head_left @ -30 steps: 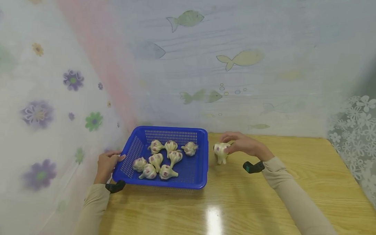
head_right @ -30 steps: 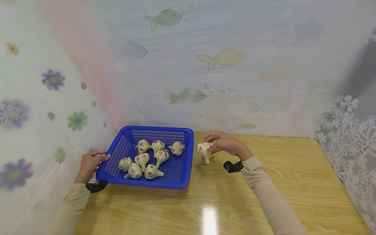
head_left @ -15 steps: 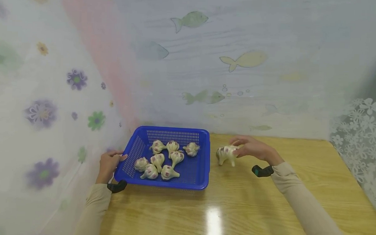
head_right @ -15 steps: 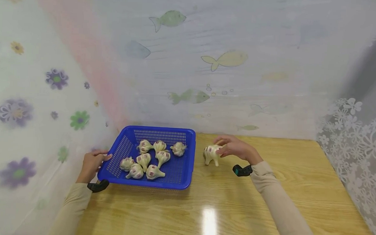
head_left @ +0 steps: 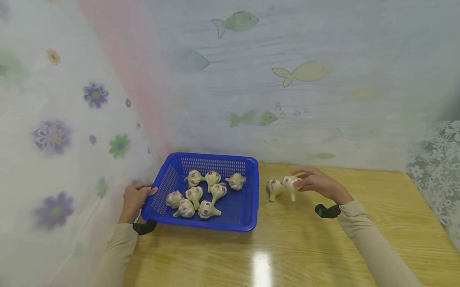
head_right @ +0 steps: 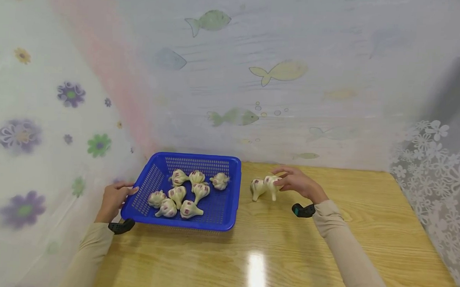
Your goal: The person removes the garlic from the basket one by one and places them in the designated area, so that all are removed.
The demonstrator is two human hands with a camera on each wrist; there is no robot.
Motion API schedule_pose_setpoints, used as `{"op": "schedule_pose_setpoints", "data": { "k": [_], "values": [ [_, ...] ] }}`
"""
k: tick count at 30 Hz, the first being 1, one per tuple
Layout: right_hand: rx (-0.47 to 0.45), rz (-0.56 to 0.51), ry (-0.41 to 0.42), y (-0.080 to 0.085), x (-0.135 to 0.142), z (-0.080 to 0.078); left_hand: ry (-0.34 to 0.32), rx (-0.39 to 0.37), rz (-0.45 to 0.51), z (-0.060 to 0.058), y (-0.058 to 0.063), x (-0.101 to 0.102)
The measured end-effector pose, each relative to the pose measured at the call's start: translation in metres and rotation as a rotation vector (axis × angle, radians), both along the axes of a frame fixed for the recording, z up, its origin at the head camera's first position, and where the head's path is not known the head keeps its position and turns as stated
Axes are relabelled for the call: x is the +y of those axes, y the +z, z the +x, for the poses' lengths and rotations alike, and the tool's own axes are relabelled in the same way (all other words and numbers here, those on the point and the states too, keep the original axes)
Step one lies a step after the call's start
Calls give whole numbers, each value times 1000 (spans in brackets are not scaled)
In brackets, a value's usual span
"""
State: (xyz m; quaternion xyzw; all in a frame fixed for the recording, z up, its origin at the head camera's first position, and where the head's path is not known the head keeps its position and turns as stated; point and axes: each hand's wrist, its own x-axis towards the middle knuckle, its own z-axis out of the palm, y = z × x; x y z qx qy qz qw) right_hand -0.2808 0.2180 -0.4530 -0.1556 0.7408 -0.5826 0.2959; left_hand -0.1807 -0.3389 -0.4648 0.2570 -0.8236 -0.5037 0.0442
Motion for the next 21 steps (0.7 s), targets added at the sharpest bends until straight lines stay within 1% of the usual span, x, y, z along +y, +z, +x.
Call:
{"op": "schedule_pose_setpoints", "data": {
  "k": [5,12,14,19,21],
  "values": [
    [1,7,-46,-6,7,1,-5,7,-46,1,-1,1],
    [-17,51,-125,-26,16,-2,3,21,-35,-1,-3,1],
    [-19,59,-161,-32,16,-3,4,20,-30,0,-3,1],
    [7,89,-235,-44,13,-4,-3,13,-23,0,-2,2],
    [17,94,-250,-48,12,-3,-5,14,-25,1,-1,2]
  ]
}}
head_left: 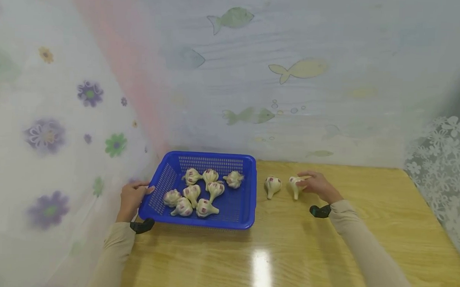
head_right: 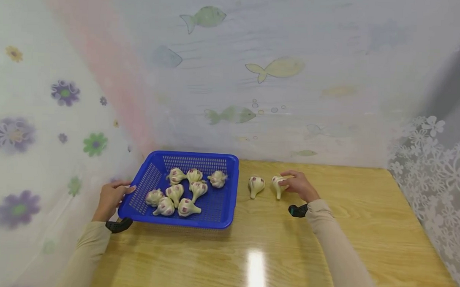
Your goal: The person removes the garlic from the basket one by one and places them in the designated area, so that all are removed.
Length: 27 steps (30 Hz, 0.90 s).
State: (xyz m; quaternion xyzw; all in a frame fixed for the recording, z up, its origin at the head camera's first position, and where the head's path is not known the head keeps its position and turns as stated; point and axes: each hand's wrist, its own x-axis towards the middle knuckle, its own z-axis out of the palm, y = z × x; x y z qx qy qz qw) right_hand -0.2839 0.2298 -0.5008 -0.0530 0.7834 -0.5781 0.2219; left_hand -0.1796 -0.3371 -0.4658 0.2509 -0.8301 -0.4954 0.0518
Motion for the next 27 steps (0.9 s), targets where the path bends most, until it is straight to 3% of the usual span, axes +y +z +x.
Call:
{"op": "schedule_pose_setpoints", "data": {
  "k": [14,27],
  "values": [
    [31,36,-93,-11,-14,7,0,10,39,0,-2,-1],
    [36,60,-68,-10,-11,8,-3,8,32,2,-2,-1]
  ]
}}
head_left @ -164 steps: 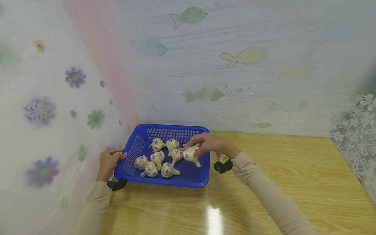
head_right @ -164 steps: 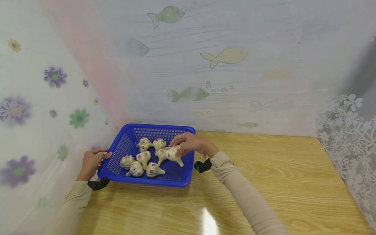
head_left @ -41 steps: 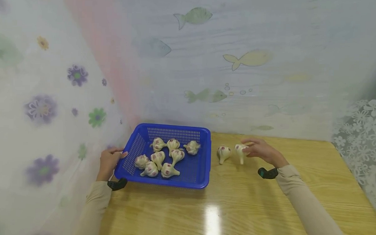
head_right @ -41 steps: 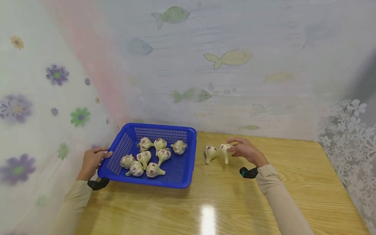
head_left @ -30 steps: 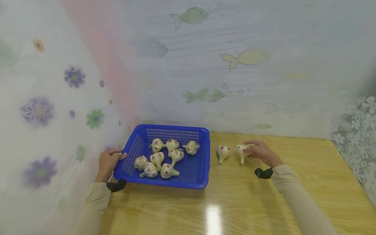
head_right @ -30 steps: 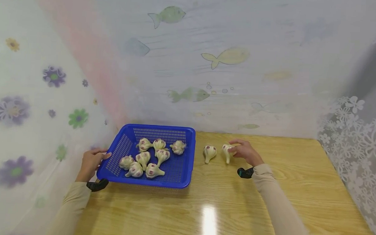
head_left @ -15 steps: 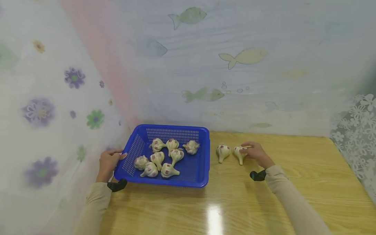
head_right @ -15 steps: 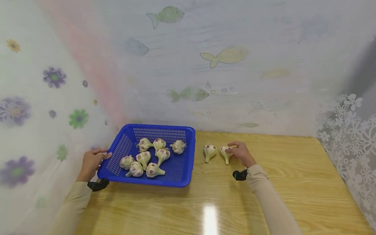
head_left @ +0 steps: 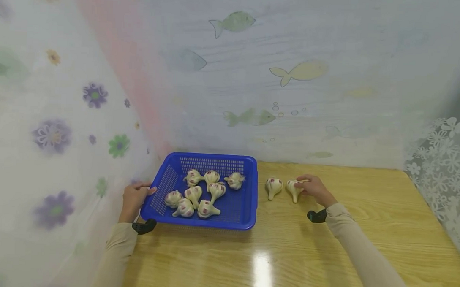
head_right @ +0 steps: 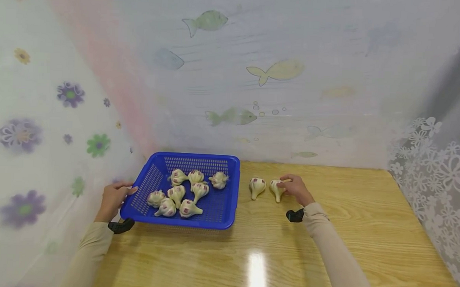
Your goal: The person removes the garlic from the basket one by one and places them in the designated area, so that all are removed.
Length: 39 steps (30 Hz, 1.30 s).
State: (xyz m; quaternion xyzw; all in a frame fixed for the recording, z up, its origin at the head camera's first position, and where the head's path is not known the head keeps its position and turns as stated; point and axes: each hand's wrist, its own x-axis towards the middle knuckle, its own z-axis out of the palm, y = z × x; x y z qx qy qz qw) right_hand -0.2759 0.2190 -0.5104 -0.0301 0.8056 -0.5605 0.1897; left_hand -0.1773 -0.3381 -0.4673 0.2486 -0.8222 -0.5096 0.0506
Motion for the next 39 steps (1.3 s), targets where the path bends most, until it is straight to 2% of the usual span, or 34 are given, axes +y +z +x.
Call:
{"op": "schedule_pose_setpoints", "data": {
  "k": [10,23,30,39],
  "values": [
    [14,35,31,7,6,2,-6,20,5,1,0,4],
    [112,125,81,38,8,-4,12,17,-18,1,3,3],
    [146,92,103,57,2,-5,33,23,-30,3,0,1],
    [157,62,169,73,-13,-3,8,34,-22,1,-5,1]
  ]
}}
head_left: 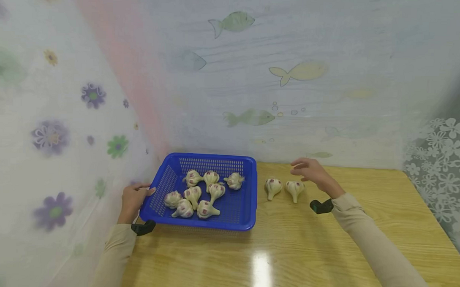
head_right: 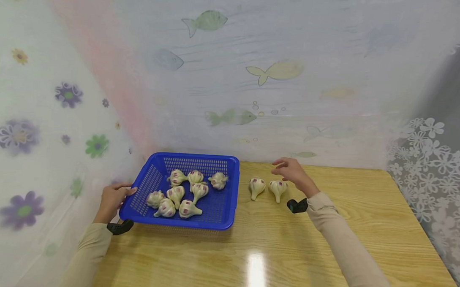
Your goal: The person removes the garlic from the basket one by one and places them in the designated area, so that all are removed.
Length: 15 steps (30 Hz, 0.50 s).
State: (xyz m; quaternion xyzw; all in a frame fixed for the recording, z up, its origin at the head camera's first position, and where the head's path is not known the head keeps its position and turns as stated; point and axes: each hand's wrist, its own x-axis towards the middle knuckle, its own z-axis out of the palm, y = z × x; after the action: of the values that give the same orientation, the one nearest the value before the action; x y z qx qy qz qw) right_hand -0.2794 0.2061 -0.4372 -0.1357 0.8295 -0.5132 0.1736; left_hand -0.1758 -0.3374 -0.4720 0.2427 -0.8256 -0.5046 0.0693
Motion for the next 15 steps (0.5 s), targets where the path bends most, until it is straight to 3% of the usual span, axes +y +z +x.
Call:
{"op": "schedule_pose_setpoints", "data": {
  "k": [15],
  "values": [
    [17,-61,94,19,-44,7,-20,10,-13,0,0,0]
  ]
}}
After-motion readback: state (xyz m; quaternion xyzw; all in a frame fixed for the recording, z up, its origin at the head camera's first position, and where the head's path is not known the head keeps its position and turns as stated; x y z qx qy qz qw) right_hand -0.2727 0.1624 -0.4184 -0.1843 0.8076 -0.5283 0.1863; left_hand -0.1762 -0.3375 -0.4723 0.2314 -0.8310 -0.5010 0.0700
